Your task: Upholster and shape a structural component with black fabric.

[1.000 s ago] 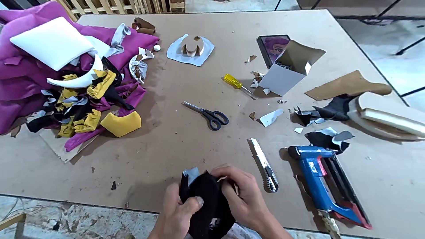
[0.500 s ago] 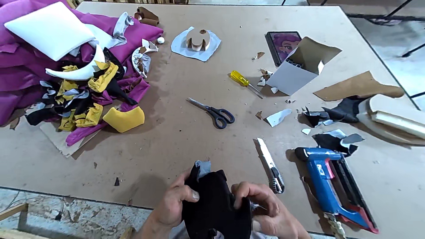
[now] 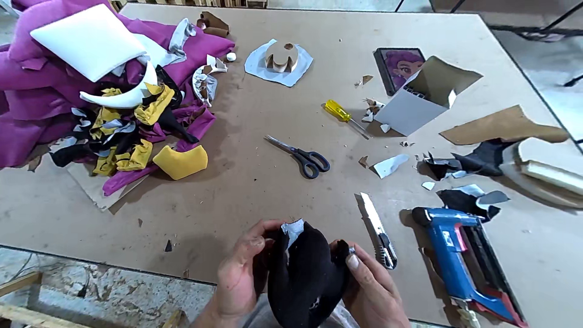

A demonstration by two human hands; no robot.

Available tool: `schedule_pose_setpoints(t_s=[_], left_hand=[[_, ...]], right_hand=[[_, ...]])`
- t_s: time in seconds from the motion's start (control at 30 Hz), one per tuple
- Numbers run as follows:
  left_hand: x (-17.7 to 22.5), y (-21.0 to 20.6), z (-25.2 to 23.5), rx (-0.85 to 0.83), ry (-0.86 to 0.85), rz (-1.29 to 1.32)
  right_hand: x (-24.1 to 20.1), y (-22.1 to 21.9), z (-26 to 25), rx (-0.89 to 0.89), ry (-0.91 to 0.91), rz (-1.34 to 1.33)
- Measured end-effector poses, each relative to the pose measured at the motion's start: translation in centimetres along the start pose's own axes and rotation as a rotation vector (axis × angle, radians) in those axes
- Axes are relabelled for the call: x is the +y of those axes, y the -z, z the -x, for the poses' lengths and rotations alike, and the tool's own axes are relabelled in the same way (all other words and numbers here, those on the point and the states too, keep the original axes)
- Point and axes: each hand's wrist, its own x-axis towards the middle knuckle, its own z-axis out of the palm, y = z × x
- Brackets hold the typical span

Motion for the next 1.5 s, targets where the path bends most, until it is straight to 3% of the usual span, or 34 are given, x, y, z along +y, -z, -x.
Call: schedule_pose_setpoints(t_s=[0.1, 0.2, 0.37, 0.43, 0.57, 0.67, 0.77, 0.87, 0.93, 1.03, 1.1, 1.23, 1.37, 1.5], left_hand=[[2.3, 1.2, -0.4, -0.101, 0.011, -0.539], [4.6, 0.0, -0.6, -0.101, 0.154, -1.004], [4.8, -0.5, -0.9, -0.132, 0.387, -1.274], [4.0, -0.4, -0.9, -0.105, 0.409, -1.235], [3.9, -1.6, -1.0, -0.025, 0.751, -0.624], [3.8, -2.1, -0.7, -0.053, 0.892, -0.378], [3.5, -1.3, -0.5, -0.138, 0.847, -0.408], [2.7, -0.5, -0.2, -0.276, 0.629, -0.621], [2.2, -0.2, -0.1, -0.312, 0.551, -0.564], [2.1, 0.0, 0.2, -0.17, 0.61, -0.211], [2.5, 0.2, 0.5, -0.162, 0.624, -0.121], [3.4, -1.3, 0.5, -0.095, 0.588, -0.338], [4.1, -2.0, 0.8, 0.061, 0.613, -0.322], [4.9, -1.3, 0.5, -0.072, 0.663, -0.298]], right_hand=[[-1.6, -1.0, -0.4, 0.101, 0.132, 0.336], [-3.5, -2.3, 0.2, 0.135, 0.193, 0.668], [-3.0, -2.9, 1.9, 0.102, 0.239, 0.763], [-1.9, -2.2, 2.2, 0.106, 0.28, 0.712], [0.9, -0.2, 1.4, 0.176, 0.25, 0.471], [2.4, 0.8, 1.3, 0.165, 0.136, 0.247], [3.0, 0.6, 1.2, 0.137, 0.088, 0.132], [2.9, 0.2, 1.1, 0.15, 0.063, 0.102], [3.0, -0.1, 1.0, 0.167, 0.053, 0.111], [2.7, -0.4, 0.9, 0.156, 0.072, 0.134], [2.4, -0.8, 1.0, 0.152, 0.083, 0.186], [2.3, -1.1, 1.3, 0.168, 0.111, 0.236], [1.4, -1.7, 1.6, 0.174, 0.21, 0.386], [0.6, -2.1, 1.8, 0.13, 0.278, 0.42]])
